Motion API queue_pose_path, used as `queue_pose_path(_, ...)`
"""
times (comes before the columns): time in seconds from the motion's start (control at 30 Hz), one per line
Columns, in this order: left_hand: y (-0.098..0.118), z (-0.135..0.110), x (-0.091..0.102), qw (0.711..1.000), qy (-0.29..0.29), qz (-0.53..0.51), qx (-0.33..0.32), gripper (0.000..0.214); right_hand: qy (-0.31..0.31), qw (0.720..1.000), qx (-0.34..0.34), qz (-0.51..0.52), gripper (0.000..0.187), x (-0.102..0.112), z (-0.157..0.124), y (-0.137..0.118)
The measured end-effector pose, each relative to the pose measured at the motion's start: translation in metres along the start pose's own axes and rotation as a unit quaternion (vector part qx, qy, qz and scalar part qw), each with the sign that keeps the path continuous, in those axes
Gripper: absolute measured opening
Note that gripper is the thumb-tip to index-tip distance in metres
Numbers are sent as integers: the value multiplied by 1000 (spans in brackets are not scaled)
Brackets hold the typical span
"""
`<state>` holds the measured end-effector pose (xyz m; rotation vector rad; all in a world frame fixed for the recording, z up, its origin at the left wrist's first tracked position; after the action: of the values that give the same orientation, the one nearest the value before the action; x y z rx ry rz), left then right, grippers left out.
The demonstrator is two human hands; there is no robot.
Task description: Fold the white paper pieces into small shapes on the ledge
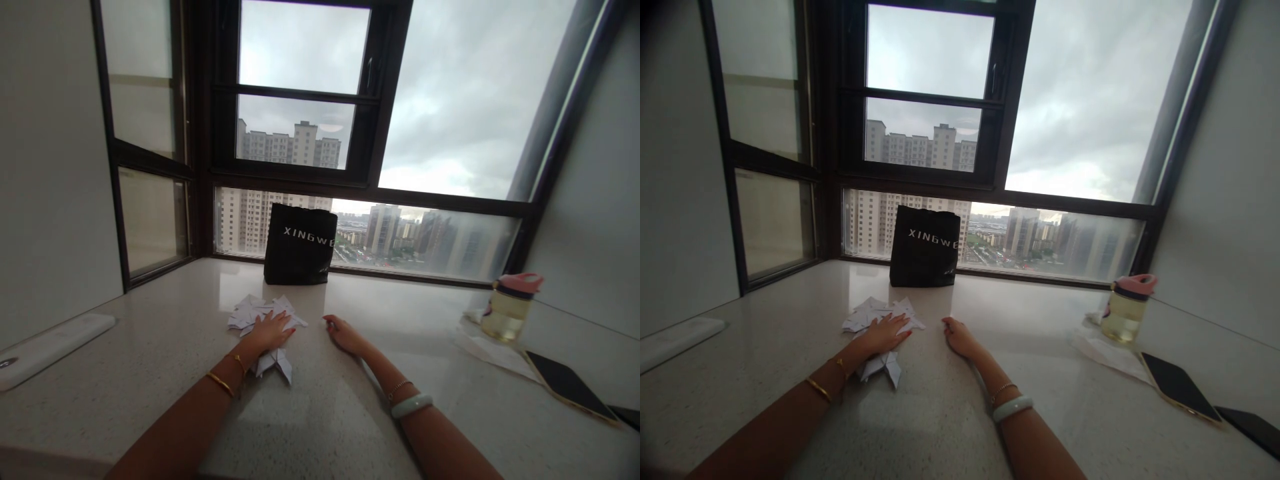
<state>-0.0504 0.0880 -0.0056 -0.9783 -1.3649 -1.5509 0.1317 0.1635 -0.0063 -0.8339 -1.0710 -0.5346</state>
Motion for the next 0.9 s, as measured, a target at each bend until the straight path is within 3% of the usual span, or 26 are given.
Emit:
queue_pose_path(0.3,-52,-4,29,993,44,20,106,38,-11,999,9,-33,39,0,-2,-3)
queue_pose_path(0.37,-49,-5,34,993,59,26,100,39,-15,999,12,-42,40,0,-3,-4)
queue_pose_path(0.47,-27,-4,32,995,67,29,61,44,-22,998,20,-57,41,-1,-4,-6)
queue_pose_path(0.67,24,-3,1,999,20,28,-31,51,-38,995,41,-86,43,-6,-4,-8)
queue_pose_path(0.77,18,-5,-2,999,11,35,-19,56,-43,993,47,-96,44,-8,-3,-7)
queue_pose_path(0.9,-21,-8,15,996,32,50,64,64,-44,992,56,-105,45,-9,-2,-8)
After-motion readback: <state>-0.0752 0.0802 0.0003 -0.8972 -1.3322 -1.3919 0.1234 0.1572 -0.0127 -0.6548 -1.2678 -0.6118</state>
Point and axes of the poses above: each hand's wrist, its own z-axis towards the middle knuckle, its own x-axis out of the back of the hand, y = z × x, the point moved 6 cm from there along z, towards the middle knuckle, and after that the axes turned 9 degrees about -z, right-handed, at the moved point
